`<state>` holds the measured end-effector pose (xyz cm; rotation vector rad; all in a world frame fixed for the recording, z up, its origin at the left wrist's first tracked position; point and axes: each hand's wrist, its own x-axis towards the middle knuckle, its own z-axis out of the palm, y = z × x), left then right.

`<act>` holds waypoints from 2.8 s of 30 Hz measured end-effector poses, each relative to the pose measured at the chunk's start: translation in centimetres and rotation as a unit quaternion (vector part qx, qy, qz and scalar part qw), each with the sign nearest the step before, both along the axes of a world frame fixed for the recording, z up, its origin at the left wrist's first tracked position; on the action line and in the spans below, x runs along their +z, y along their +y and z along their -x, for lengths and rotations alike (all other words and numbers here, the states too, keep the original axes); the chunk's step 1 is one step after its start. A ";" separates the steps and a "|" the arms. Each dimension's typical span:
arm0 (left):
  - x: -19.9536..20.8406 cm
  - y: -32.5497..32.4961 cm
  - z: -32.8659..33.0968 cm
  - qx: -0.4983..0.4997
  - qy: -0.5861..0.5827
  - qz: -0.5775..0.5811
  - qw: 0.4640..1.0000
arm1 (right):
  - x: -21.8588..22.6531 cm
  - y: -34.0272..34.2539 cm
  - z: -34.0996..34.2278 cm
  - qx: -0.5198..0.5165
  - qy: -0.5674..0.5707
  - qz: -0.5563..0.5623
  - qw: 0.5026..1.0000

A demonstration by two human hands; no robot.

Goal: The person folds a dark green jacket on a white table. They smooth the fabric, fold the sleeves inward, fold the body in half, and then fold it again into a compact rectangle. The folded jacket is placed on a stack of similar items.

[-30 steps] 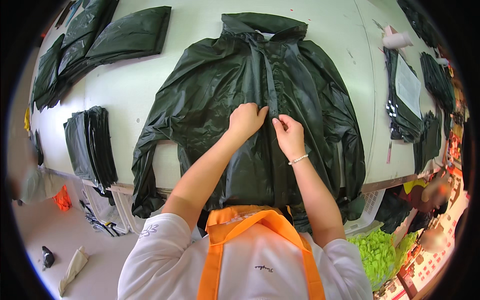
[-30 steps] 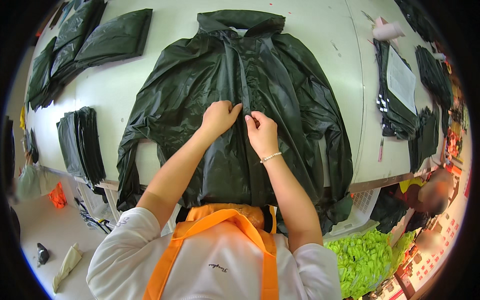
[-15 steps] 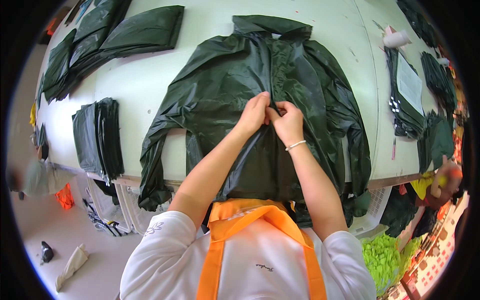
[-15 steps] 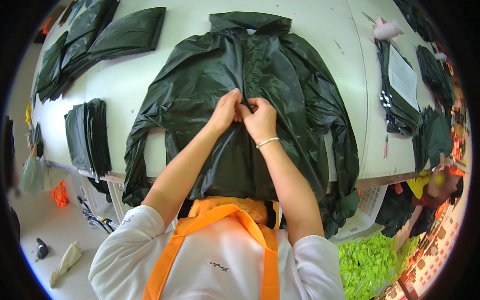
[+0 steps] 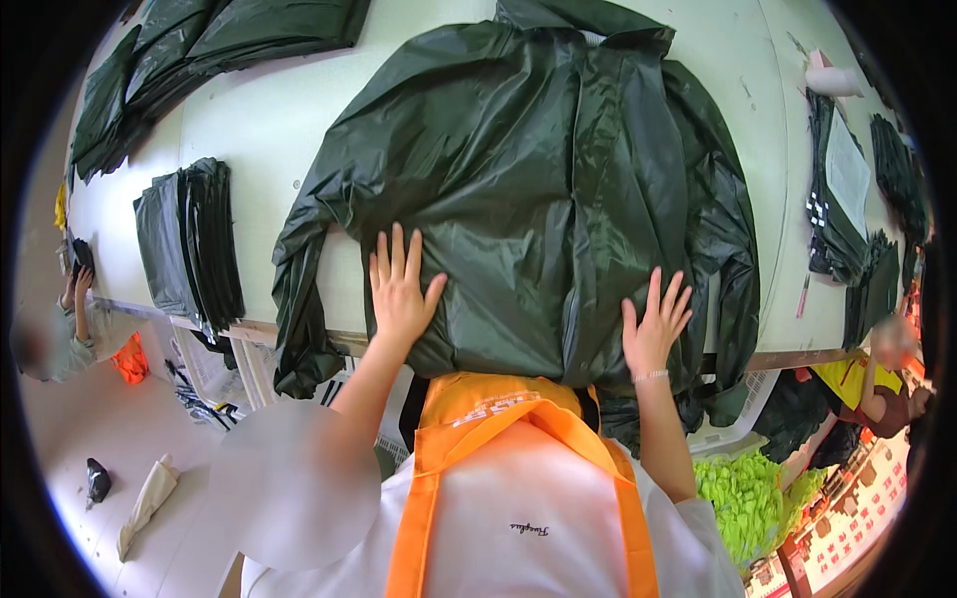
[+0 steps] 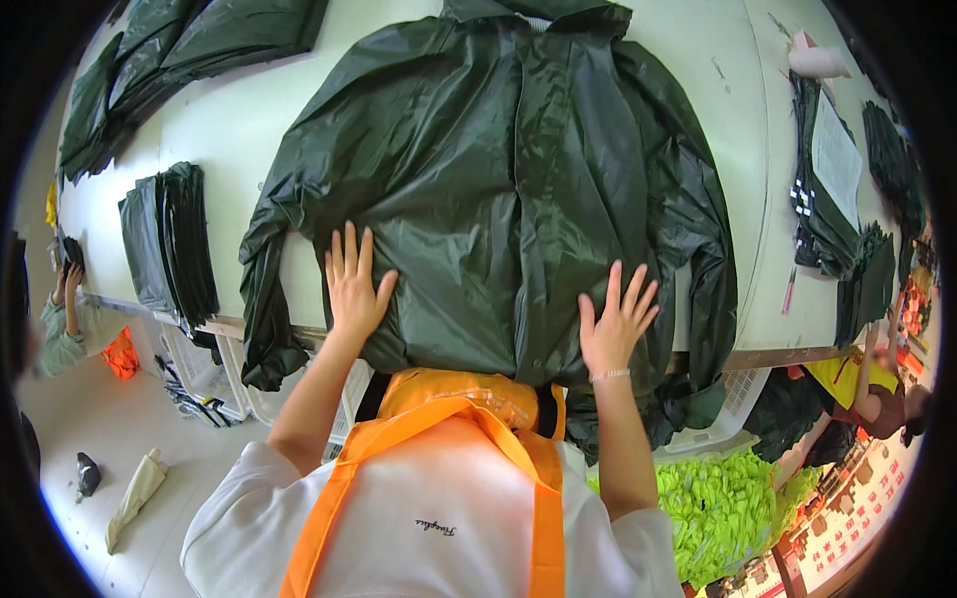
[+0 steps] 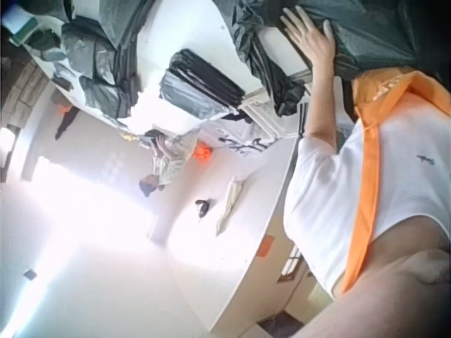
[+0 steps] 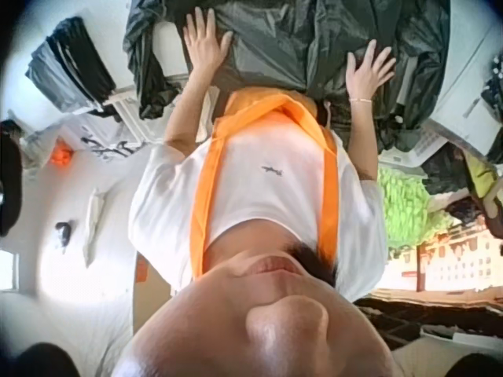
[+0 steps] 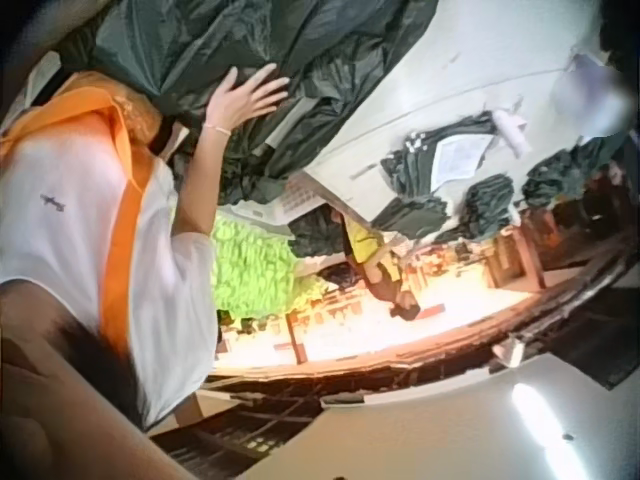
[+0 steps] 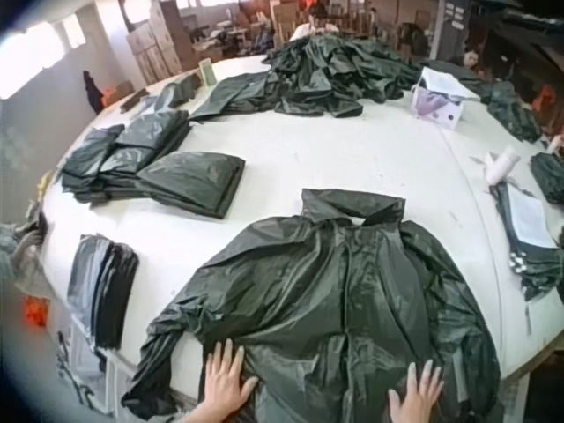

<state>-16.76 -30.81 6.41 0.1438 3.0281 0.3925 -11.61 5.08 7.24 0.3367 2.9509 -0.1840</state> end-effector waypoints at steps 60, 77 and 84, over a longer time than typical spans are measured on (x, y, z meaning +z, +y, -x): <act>1.4 10.6 -7.6 0.321 -0.573 -0.493 0.571 | 0.6 -0.1 -4.7 -0.087 0.018 0.423 0.902; 1.7 19.5 -10.8 0.453 -0.353 -0.724 0.382 | -2.5 2.3 -5.2 -0.156 0.044 0.617 0.770; 0.5 20.7 -11.1 0.450 -0.300 -0.702 0.463 | -1.8 3.9 -5.4 -0.231 0.082 0.675 0.696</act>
